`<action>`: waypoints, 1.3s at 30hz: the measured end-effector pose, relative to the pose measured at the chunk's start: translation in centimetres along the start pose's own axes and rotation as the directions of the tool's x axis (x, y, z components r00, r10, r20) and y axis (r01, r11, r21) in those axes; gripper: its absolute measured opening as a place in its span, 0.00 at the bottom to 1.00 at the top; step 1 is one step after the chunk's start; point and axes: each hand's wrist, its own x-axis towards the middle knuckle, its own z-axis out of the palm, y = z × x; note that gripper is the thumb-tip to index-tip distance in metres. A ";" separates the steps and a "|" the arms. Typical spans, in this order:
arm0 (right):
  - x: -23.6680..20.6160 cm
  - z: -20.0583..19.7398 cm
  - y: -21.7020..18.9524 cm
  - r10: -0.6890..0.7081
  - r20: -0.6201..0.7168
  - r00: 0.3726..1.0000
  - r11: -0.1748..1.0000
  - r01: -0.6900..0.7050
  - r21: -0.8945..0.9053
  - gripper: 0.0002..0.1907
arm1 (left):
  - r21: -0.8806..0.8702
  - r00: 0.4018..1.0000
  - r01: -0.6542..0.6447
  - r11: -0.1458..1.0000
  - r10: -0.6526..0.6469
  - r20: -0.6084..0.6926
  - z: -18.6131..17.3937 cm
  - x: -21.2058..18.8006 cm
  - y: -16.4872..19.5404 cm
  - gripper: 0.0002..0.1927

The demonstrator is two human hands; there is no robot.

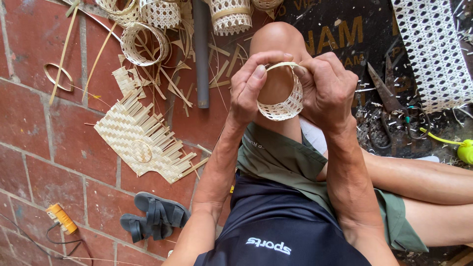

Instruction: The person sits cross-legged on the floor and repeatedly forms small cylindrical bamboo baskets by rolling perforated bamboo sheets and securing them with thin bamboo rings. They handle the sheets and rings by hand, adjusting the fit and stacking completed cylinders nearby.

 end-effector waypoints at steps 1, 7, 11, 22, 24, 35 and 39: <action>-0.1 0.0 0.0 0.001 0.001 1.000 1.000 -0.001 0.006 0.07 | 0.005 1.000 0.029 1.000 -0.029 0.009 -0.1 0.0 0.1 0.22; -0.6 0.3 0.3 -0.019 -0.022 1.000 1.000 0.019 -0.024 0.07 | 0.235 0.986 -0.129 0.963 0.100 0.131 -0.9 0.8 0.4 0.23; -1.0 0.7 0.6 0.082 -0.042 0.996 0.990 -0.077 0.116 0.06 | 0.249 0.989 -0.108 0.963 0.079 0.125 -0.8 1.0 0.5 0.23; -1.4 1.1 1.3 0.185 -0.055 0.981 0.948 -0.164 0.273 0.09 | 0.336 0.979 -0.140 0.931 0.080 0.188 -0.6 0.6 0.5 0.25; -1.4 0.9 1.5 0.295 0.040 0.955 0.890 -0.289 0.353 0.10 | 0.205 0.990 -0.076 0.976 0.049 0.132 -0.4 0.4 0.3 0.23; -2.0 1.9 1.3 0.449 0.185 0.874 0.466 -0.406 0.786 0.13 | -0.022 0.998 0.052 0.998 -0.051 0.044 -0.7 -0.1 -0.8 0.19; -1.8 1.1 1.0 0.456 0.229 0.860 0.405 -0.430 0.807 0.19 | 0.030 0.994 0.036 0.999 -0.039 0.105 -0.8 -0.1 -0.1 0.22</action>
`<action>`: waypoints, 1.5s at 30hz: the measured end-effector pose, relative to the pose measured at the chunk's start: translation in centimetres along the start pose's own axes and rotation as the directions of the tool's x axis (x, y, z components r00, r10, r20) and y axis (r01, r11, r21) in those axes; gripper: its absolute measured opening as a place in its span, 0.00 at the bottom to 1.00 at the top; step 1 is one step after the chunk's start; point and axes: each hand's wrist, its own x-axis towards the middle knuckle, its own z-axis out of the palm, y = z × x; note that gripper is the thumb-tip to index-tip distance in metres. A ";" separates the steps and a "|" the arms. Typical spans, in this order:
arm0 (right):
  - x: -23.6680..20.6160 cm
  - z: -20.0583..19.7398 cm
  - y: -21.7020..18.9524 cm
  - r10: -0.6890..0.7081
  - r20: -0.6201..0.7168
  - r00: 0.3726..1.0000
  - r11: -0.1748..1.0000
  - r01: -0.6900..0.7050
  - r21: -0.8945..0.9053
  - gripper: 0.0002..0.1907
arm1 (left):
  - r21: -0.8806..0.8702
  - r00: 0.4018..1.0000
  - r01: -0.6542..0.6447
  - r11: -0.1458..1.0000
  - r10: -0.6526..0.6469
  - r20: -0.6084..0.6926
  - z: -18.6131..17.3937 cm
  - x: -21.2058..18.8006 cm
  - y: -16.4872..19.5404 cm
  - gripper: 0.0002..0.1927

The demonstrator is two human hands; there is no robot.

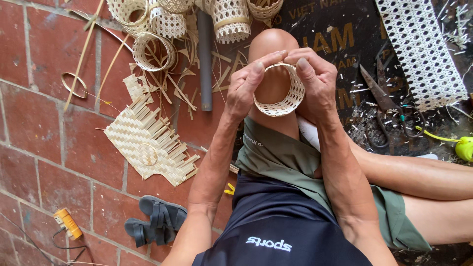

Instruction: The person sits cross-legged on the floor and repeatedly forms small cylindrical bamboo baskets by rolling perforated bamboo sheets and securing them with thin bamboo rings. They handle the sheets and rings by hand, adjusting the fit and stacking completed cylinders nearby.

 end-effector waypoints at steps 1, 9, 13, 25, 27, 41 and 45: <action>-0.1 -0.2 -0.2 -0.001 0.004 1.000 0.999 0.001 -0.049 0.21 | 0.055 1.000 -0.022 0.998 0.021 0.015 -0.1 0.0 0.0 0.23; -1.7 -0.8 1.3 0.114 0.015 0.993 0.979 -0.114 0.167 0.17 | -0.014 0.997 0.019 1.000 -0.020 -0.081 1.0 -0.7 -0.9 0.24; -1.9 -1.3 1.3 0.081 0.020 0.997 0.972 -0.083 0.219 0.17 | 0.394 0.993 0.071 0.916 -0.026 -0.119 1.7 -1.3 1.9 0.26; -4.5 -10.2 2.3 0.120 -0.383 0.916 0.993 -0.117 0.032 0.15 | 0.694 0.991 -0.077 0.716 0.131 -0.025 3.9 5.8 2.3 0.36; -6.2 -13.6 2.3 0.140 -0.447 0.884 0.974 -0.204 -0.096 0.14 | 0.809 0.918 -0.352 0.471 0.344 0.199 5.4 12.2 0.3 0.39; -12.1 -30.1 -5.9 -0.161 -0.739 0.654 0.732 -0.423 -0.533 0.10 | 0.967 0.905 -0.073 0.243 0.424 -0.038 4.6 21.9 -3.7 0.29; -11.0 -36.7 -10.1 -0.385 -0.637 0.667 0.502 -0.428 -0.752 0.07 | 0.776 0.942 -0.236 0.585 0.335 0.034 10.5 11.6 -4.7 0.06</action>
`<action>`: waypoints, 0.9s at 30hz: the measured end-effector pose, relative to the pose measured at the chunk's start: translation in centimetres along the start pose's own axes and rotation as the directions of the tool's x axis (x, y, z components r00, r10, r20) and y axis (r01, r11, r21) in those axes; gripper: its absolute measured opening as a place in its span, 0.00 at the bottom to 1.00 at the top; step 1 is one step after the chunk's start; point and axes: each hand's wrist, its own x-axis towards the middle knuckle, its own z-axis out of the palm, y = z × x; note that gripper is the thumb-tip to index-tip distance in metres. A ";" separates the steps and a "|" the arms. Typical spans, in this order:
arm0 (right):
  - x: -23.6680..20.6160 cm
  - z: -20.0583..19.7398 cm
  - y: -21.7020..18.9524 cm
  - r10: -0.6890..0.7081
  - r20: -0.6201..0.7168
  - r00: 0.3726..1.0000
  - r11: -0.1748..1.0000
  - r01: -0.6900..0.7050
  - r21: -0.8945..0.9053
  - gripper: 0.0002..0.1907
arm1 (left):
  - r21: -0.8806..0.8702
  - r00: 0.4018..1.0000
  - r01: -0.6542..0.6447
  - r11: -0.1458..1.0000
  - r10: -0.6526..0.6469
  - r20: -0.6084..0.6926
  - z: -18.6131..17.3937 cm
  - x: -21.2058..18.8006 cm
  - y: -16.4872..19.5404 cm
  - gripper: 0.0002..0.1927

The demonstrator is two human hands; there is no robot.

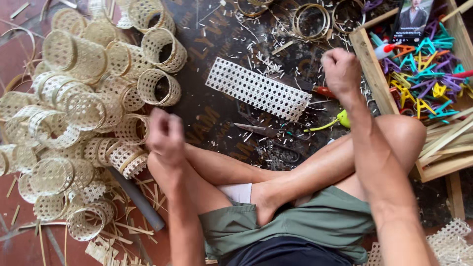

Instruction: The person sits cross-legged on the floor and repeatedly forms small cylindrical bamboo baskets by rolling perforated bamboo sheets and securing them with thin bamboo rings. They handle the sheets and rings by hand, adjusting the fit and stacking completed cylinders nearby.

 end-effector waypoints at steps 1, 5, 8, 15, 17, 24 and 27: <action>0.5 -0.5 0.5 -0.013 -0.005 1.000 0.999 0.013 -0.034 0.07 | -0.026 0.997 -0.016 1.000 0.018 0.079 0.9 -2.5 1.3 0.05; -4.6 -3.9 1.7 -0.086 0.009 0.996 0.991 0.087 -0.103 0.07 | 0.345 0.865 -0.087 0.934 -0.101 0.492 2.7 -5.6 2.6 0.15; -13.3 -10.3 2.4 -0.237 -0.173 0.956 0.952 0.193 -0.239 0.03 | 0.385 0.789 -0.093 0.918 -0.168 0.592 2.7 -5.4 2.4 0.17; -23.6 -16.0 3.2 -0.084 -0.265 0.961 0.926 -0.023 -0.377 0.05 | 0.258 0.742 0.012 0.966 -0.181 0.645 6.1 -5.6 2.8 0.17; -21.0 -11.3 2.5 -0.006 -0.194 0.981 0.982 -0.031 -0.187 0.07 | 0.082 0.657 0.360 0.929 -0.315 0.685 8.6 -6.8 3.4 0.14; -7.0 3.7 1.1 0.230 0.138 0.963 0.962 -0.203 -0.183 0.24 | -0.380 0.337 0.924 -0.041 -0.386 0.859 17.3 -9.7 3.8 0.21; -6.6 4.3 1.3 0.209 0.254 0.944 0.958 -0.250 0.142 0.18 | -0.398 0.336 0.914 -0.073 -0.413 0.847 19.2 -10.8 3.1 0.20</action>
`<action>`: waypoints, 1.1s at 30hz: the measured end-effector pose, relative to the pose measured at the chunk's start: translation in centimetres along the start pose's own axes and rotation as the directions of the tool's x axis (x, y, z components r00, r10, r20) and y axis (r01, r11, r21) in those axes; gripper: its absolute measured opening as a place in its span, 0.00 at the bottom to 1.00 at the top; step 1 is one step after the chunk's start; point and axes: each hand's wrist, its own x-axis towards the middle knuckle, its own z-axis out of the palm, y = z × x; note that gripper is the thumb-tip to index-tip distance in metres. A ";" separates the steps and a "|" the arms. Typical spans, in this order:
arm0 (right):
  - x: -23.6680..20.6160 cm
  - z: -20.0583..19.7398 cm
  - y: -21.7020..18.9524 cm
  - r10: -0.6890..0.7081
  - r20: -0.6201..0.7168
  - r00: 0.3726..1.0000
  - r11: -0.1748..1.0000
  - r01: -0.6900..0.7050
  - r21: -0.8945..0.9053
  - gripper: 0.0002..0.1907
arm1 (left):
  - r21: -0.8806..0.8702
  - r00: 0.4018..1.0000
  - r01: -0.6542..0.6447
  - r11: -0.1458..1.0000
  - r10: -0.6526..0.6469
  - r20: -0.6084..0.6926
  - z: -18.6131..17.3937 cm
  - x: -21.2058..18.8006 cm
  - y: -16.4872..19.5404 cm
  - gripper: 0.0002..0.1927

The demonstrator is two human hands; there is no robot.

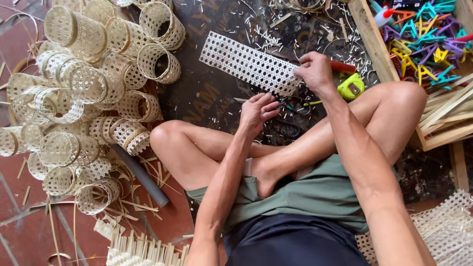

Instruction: The person sits cross-legged on the floor and repeatedly forms small cylindrical bamboo baskets by rolling perforated bamboo sheets and securing them with thin bamboo rings. They handle the sheets and rings by hand, adjusting the fit and stacking completed cylinders nearby.

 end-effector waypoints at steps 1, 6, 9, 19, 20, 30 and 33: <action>-0.4 -0.2 0.2 -0.018 0.063 0.998 0.974 0.003 0.227 0.15 | 0.020 1.000 -0.017 1.000 0.017 0.013 0.0 0.5 -0.1 0.19; -3.2 -1.3 0.4 -0.049 0.237 0.970 0.788 -0.108 0.606 0.08 | -0.078 0.966 0.053 0.996 -0.031 0.256 1.1 0.4 1.1 0.17; -5.1 -2.4 -0.4 0.048 0.048 0.998 0.769 -0.068 0.636 0.07 | -0.004 0.943 -0.135 0.991 0.129 0.308 4.3 -0.3 2.7 0.16; -12.7 3.2 -2.7 -0.300 0.382 0.874 0.538 0.486 -0.689 0.28 | -0.221 0.780 -0.571 0.790 0.607 0.155 8.5 -5.5 6.5 0.16; -12.3 3.4 -2.6 -0.258 0.395 0.882 0.569 0.469 -0.676 0.26 | -0.231 0.776 -0.578 0.783 0.615 0.142 8.2 -5.9 6.7 0.16; -10.5 2.6 -2.5 0.061 0.371 0.927 0.942 0.069 -0.327 0.23 | -0.341 0.766 -0.589 0.733 0.641 0.053 5.7 -5.5 5.6 0.15; -11.8 2.6 -2.3 -0.124 0.352 0.928 0.913 -0.033 0.407 0.26 | -0.443 0.790 -0.536 0.718 0.612 0.036 5.4 -3.5 6.2 0.11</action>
